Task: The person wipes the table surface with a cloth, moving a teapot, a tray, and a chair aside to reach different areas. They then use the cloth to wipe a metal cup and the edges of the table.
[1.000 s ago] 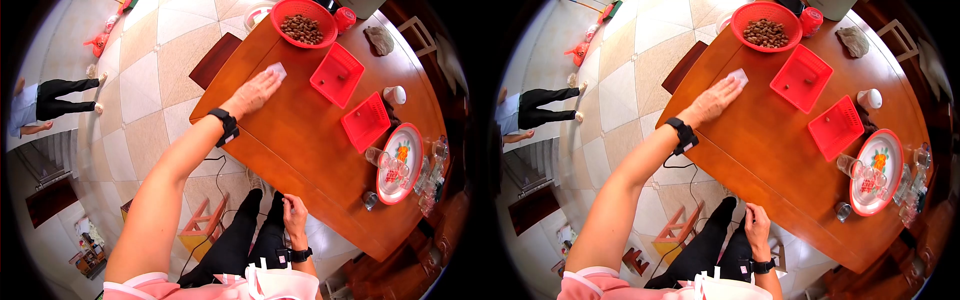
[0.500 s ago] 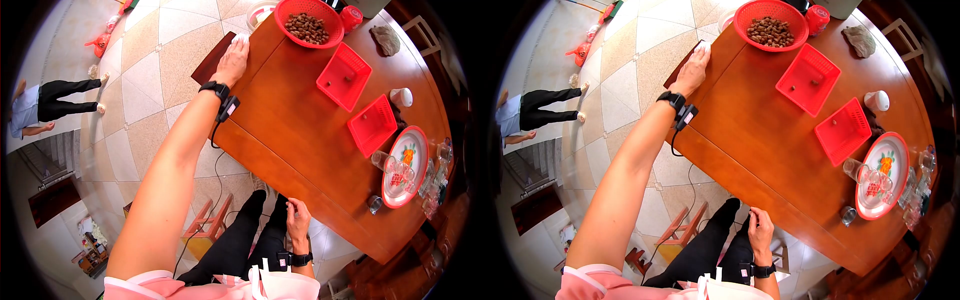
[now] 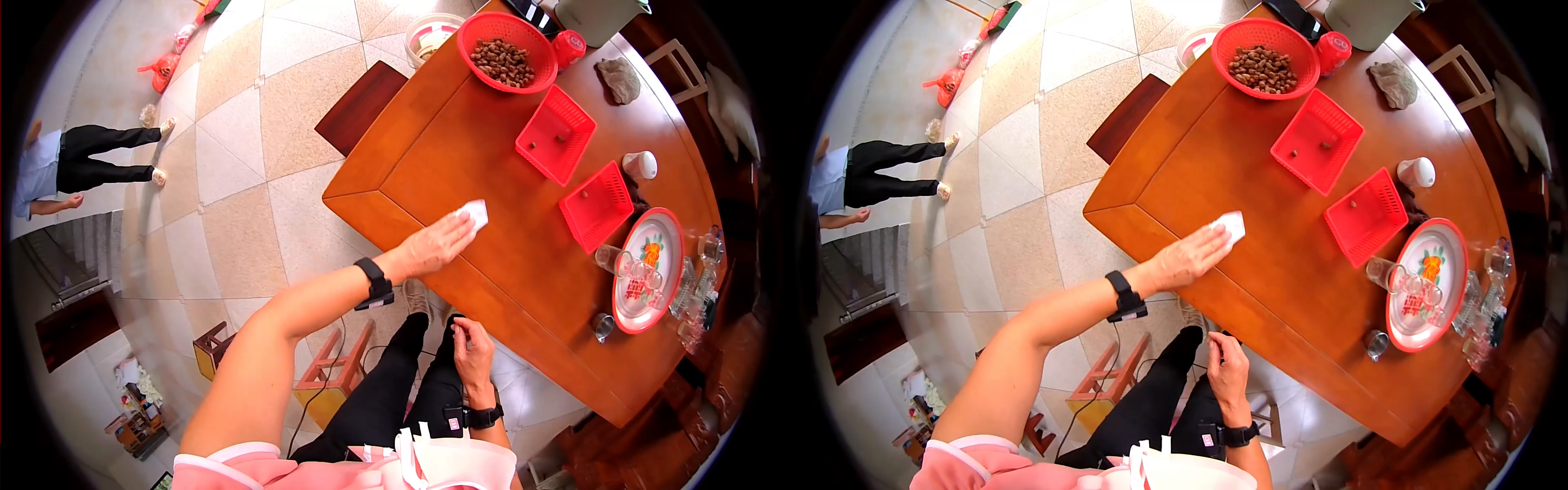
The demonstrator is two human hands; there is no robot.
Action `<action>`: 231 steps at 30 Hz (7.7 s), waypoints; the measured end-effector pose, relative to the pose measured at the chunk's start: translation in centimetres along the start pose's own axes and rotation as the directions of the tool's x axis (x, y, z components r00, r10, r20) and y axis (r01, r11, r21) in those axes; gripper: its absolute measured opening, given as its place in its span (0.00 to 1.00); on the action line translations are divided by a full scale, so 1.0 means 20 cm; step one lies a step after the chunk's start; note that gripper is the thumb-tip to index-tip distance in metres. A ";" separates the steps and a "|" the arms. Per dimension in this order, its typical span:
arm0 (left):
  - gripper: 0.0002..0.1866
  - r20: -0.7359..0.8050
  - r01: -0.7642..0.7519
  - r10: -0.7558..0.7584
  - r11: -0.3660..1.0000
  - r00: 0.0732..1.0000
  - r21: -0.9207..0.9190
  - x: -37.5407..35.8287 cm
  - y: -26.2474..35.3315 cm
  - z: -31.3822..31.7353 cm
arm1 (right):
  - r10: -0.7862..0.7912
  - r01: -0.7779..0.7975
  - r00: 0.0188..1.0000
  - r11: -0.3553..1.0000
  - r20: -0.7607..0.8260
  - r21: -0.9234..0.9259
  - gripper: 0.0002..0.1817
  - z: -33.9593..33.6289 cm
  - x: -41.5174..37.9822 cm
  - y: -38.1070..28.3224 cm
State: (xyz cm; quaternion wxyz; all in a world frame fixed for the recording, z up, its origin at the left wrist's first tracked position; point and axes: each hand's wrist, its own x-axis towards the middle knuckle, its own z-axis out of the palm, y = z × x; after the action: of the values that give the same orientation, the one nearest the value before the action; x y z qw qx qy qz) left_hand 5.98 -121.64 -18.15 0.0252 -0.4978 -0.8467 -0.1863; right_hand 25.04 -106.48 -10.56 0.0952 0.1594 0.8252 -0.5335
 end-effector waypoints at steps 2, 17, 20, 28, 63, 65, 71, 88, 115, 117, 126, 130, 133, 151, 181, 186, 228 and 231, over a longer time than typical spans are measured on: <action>0.23 0.049 -0.013 0.013 1.000 0.999 -0.002 -0.07 0.06 -0.02 | -0.003 0.003 1.000 1.000 0.003 0.004 0.07 0.01 -0.01 -0.01; 0.30 -0.103 0.585 -0.585 0.810 0.804 -0.032 -0.29 -0.21 -0.09 | -0.054 0.054 0.999 0.998 0.011 -0.029 0.07 0.01 -0.08 -0.01; 0.29 -0.132 0.544 -0.550 0.835 0.825 -0.083 -0.04 -0.20 -0.02 | -0.043 0.043 0.999 0.999 -0.016 -0.012 0.07 -0.01 -0.10 0.02; 0.25 -0.056 0.460 -0.477 0.867 0.877 -0.190 0.43 -0.01 0.14 | 0.020 -0.021 0.998 0.999 -0.053 -0.026 0.07 -0.14 -0.24 0.18; 0.21 0.031 0.471 -0.503 0.783 0.864 -0.406 0.03 0.89 0.10 | -0.307 0.109 0.924 0.782 -0.227 -0.614 0.26 -0.16 0.14 0.49; 0.22 0.057 0.472 -0.493 0.785 0.868 -0.401 0.00 0.90 0.07 | -0.315 0.099 0.925 0.740 -0.213 -0.666 0.26 -0.16 0.13 0.52; 0.23 0.121 0.480 -0.474 0.781 0.872 -0.399 -0.08 1.00 0.01 | -0.274 0.061 0.941 0.715 -0.200 -0.696 0.28 -0.30 -0.06 0.64; 0.21 0.268 0.342 -0.240 0.821 0.933 -0.457 0.05 1.43 0.01 | 0.004 -0.496 0.667 0.749 -0.745 -0.439 0.29 -1.13 -0.64 1.40; 0.23 0.399 0.204 0.025 0.829 0.917 -0.521 0.42 2.12 0.12 | -0.095 -0.719 0.452 0.550 -0.887 -0.425 0.21 -1.83 -1.05 1.87; 0.23 0.403 0.194 0.038 0.832 0.915 -0.520 0.47 2.20 0.15 | -0.049 -0.783 0.396 0.504 -0.917 -0.365 0.21 -1.97 -1.13 1.96; 0.22 0.415 0.156 0.122 0.804 0.901 -0.574 0.66 2.50 0.21 | -0.022 -0.635 0.516 0.661 -0.856 -0.400 0.23 -1.95 -1.03 1.88; 0.22 0.418 0.132 0.172 0.786 0.892 -0.605 0.70 2.54 0.21 | -0.196 -0.312 0.683 0.793 -0.704 -0.523 0.23 -1.61 -0.82 1.58; 0.21 0.421 0.094 0.237 0.771 0.876 -0.630 0.73 2.54 0.21 | -0.282 -0.126 0.796 0.788 -0.536 -0.603 0.19 -1.39 -0.73 1.42; 0.20 0.435 0.012 0.391 0.733 0.811 -0.680 0.91 2.88 0.39 | -0.178 -0.469 0.548 0.744 -0.817 -0.477 0.21 -2.24 -1.20 2.03; 0.21 0.462 0.096 0.334 0.717 0.822 -0.690 1.40 3.62 0.71 | -0.167 -0.364 0.634 0.797 -0.755 -0.482 0.16 -3.10 -1.42 2.49; 0.20 0.426 0.099 0.307 0.703 0.851 -0.704 1.42 3.50 0.68 | -0.251 -0.149 0.793 0.804 -0.555 -0.576 0.19 -2.90 -1.24 2.28; 0.16 0.304 0.342 -0.185 0.708 0.934 -0.619 1.29 2.93 0.46 | -0.459 0.331 0.888 0.672 -0.022 -0.662 0.20 -2.32 -0.18 1.58; 0.16 0.310 0.321 -0.156 0.728 0.938 -0.606 1.35 3.00 0.48 | -0.375 0.146 0.907 0.703 -0.189 -0.696 0.15 -2.52 -0.19 1.68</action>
State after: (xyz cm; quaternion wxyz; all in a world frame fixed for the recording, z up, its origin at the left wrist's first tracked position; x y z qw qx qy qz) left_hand 44.93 -69.79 -3.47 -0.2742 -0.3803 -0.7834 -0.4081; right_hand 41.48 -48.45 -17.07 -0.0654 0.0782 0.9788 -0.1779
